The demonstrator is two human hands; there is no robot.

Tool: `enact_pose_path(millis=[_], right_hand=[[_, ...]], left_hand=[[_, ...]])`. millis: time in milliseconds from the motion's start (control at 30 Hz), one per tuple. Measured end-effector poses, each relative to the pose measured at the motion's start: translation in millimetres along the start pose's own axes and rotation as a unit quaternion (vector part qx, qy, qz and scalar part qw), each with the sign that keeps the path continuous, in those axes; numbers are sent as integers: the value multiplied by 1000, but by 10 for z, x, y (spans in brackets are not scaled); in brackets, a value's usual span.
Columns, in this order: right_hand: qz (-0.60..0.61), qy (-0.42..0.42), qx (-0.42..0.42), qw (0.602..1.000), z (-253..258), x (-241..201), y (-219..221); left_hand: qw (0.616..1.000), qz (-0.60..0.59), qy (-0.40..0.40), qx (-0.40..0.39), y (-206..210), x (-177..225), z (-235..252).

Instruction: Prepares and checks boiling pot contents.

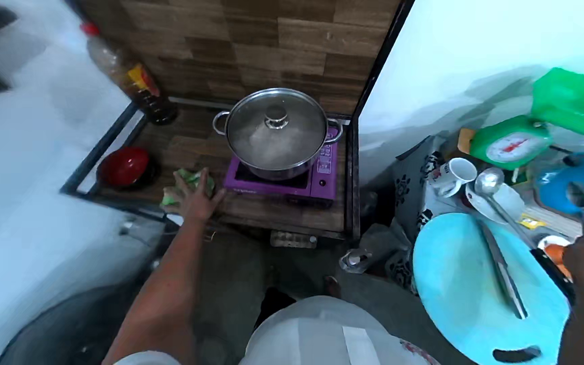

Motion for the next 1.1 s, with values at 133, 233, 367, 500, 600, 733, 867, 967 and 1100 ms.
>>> enact_pose_path(millis=[133,233,367,500,600,733,867,967,1100], right_hand=[[101,-3,-12,995,-793,-54,6],[234,35,-17,971,-1431,-276,160],[440,96,-14,893,-1916,-408,312],[499,81,-39,862,-1990,-614,323],[518,31,-53,853,-1911,-809,373],[534,-4,-76,842,-1886,-985,482],[545,-19,-92,833,-1904,-890,555],[549,-1,-88,831,-1918,-703,585],[552,21,-83,829,-1904,-541,637]], left_hand=[[994,67,57,-63,92,-241,422],[994,47,85,-40,-73,-279,556],[977,-146,148,39,-766,-30,579],[926,-237,281,86,-1760,852,320],[926,-178,326,71,-2170,1683,59],[934,10,356,-32,-1900,2570,14],[900,138,386,-150,-1422,2914,116],[882,175,393,-193,-1442,3074,142],[877,207,385,-197,-1397,3216,159]])
Point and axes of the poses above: each hand's wrist, its own z-axis towards the middle knuckle, its own y-axis out of the palm, x = y × z, the point moved 4 cm from there along z, towards the middle knuckle, and after that the axes turned 3 degrees about -x, right-handed, at the moved point
